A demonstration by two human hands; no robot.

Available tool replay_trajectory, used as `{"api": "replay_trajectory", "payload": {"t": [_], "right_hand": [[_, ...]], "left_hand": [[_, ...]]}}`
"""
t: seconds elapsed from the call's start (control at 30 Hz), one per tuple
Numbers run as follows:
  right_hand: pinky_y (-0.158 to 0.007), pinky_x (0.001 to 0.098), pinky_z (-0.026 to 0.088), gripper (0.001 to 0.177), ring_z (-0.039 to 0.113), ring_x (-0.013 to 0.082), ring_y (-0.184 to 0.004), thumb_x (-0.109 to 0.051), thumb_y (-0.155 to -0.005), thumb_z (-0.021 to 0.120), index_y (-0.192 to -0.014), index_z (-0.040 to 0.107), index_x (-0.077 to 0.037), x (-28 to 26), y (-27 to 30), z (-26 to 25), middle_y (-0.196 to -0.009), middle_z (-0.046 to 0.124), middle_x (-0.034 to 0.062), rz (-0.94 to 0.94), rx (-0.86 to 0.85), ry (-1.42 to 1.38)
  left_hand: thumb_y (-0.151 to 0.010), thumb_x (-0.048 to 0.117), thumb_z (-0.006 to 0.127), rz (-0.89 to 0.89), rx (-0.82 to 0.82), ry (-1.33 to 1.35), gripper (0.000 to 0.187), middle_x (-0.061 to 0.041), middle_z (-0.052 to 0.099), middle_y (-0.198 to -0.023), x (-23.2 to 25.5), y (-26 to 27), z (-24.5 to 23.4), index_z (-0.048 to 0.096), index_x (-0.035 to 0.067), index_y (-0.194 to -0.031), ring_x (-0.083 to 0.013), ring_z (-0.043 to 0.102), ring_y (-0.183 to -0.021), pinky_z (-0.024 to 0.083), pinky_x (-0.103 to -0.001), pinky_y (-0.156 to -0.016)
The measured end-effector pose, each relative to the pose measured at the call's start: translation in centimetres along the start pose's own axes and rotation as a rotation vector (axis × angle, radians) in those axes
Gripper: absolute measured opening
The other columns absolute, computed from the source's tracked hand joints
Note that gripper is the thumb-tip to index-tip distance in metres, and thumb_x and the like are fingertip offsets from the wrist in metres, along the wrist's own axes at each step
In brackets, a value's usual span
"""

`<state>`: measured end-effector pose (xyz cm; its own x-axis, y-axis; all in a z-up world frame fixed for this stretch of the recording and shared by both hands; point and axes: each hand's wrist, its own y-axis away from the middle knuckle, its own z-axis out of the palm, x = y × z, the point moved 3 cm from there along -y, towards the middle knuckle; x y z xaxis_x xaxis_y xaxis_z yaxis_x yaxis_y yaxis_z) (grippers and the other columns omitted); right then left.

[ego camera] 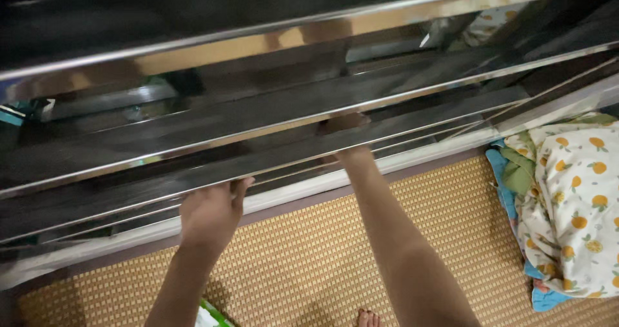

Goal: The person uses a wet wipe to clean the metal bars and glass of a window. They wipe the horizontal bars and the glass panes systematically from top to bottom, then fold the wipe to use a clean side before finishing.

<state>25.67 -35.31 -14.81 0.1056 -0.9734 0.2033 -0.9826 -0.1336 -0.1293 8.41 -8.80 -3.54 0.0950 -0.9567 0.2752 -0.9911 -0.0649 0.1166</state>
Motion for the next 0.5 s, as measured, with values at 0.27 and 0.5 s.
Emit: {"api": "replay_trajectory", "payload": {"t": [0.27, 0.5], "right_hand": [[-0.078, 0.0448, 0.059, 0.022, 0.072, 0.0331, -0.085, -0.009, -0.097, 0.066, -0.117, 0.062, -0.001, -0.8, 2.7, -5.5, -0.097, 0.071, 0.0162, 0.034, 0.065, -1.038], [-0.09, 0.03, 0.052, 0.024, 0.065, 0.0182, -0.103, -0.008, -0.104, 0.051, -0.126, 0.058, -0.002, -1.4, 13.8, -11.3, -0.115, 0.064, 0.0089, 0.341, 0.321, -1.553]], "left_hand": [[-0.102, 0.033, 0.053, 0.029, 0.124, 0.387, 0.033, -0.019, 0.072, -0.104, -0.6, 2.7, -1.3, 0.059, 0.005, -0.119, -0.037, 0.073, -0.089, 0.058, -0.051, -0.075], [-0.096, 0.019, 0.062, -0.078, 0.009, 0.505, 0.039, -0.018, 0.071, -0.11, -1.7, 8.0, -0.5, 0.053, 0.012, -0.133, -0.0288, 0.078, -0.084, 0.065, -0.041, -0.071]]}}
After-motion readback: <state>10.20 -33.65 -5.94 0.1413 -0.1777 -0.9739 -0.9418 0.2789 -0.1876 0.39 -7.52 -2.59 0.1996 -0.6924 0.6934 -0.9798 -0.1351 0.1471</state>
